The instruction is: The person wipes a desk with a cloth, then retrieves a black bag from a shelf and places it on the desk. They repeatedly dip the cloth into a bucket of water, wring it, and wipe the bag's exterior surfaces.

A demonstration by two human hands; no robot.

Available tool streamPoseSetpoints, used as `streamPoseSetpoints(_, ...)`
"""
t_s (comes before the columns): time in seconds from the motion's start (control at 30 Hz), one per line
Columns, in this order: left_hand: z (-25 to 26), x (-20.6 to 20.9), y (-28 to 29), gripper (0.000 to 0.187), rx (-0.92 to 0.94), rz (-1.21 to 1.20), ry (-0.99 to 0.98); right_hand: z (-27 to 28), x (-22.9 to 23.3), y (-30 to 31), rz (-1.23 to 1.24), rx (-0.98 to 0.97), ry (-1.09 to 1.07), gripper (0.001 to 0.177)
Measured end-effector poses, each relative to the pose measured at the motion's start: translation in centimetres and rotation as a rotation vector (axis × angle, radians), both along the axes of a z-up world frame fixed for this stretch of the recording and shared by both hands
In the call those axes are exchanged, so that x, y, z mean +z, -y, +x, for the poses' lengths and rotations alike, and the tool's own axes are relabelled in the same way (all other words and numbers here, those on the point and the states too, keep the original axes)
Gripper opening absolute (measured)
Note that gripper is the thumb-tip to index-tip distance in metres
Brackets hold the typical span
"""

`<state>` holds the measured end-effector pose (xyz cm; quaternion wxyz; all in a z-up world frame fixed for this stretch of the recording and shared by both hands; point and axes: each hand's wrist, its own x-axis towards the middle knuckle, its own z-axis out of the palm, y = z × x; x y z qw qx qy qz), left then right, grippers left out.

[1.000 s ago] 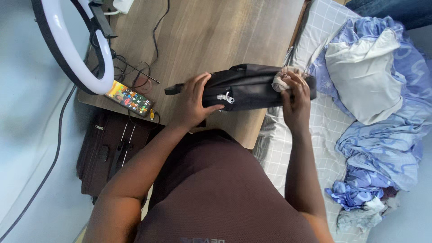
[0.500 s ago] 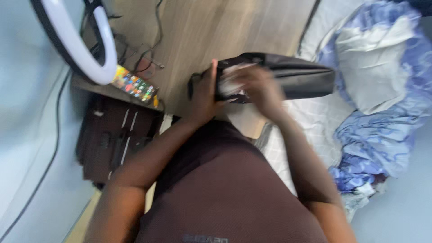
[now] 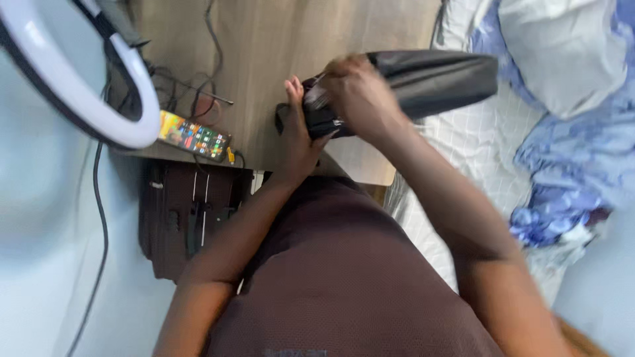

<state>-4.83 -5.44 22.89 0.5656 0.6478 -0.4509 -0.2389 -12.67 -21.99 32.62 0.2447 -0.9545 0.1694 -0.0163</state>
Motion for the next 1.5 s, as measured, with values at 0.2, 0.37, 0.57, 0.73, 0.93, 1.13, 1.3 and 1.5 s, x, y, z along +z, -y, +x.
streamPoseSetpoints(0.2, 0.7, 0.0, -0.5, 0.102, -0.043, 0.160, 0.089, -8.4, 0.4, 7.5, -0.188, -0.251, 0.115, 0.018)
streamPoseSetpoints(0.37, 1.6, 0.4, 1.4, 0.096, -0.021, 0.075, 0.150, -13.2, -1.9, 10.9, -0.450, -0.503, 0.253, 0.019)
streamPoseSetpoints(0.57, 5.2, 2.3, 3.9, 0.081, -0.162, 0.102, 0.055, -6.1, -5.9, 2.4, -0.284, -0.560, 0.581, 0.017)
streamPoseSetpoints(0.73, 5.2, 0.9, 4.2, 0.051, -0.133, 0.330, -0.250, -6.0, -4.9, 1.0, -0.069, -0.485, 0.695, 0.024)
streamPoseSetpoints(0.93, 8.8, -6.1, 4.7, 0.063, -0.105, 0.395, -0.522, -8.1, -9.9, 2.8, -0.011, -0.515, 0.471, 0.027)
streamPoseSetpoints(1.13, 11.6, -12.6, 7.5, 0.071, 0.139, 0.643, -0.094, -9.8, -14.3, -5.7, 0.139, -0.272, 0.305, 0.027)
streamPoseSetpoints(1.3, 8.7, -10.8, 3.2, 0.091, 0.019, 0.578, 0.523, -10.0, -14.4, -6.9, 0.108, -0.182, 0.195, 0.022)
streamPoseSetpoints(1.5, 2.1, -9.9, -2.8, 0.090, -0.153, 0.492, 0.529, -6.9, -17.4, -2.3, 0.101, -0.006, 0.131, 0.024)
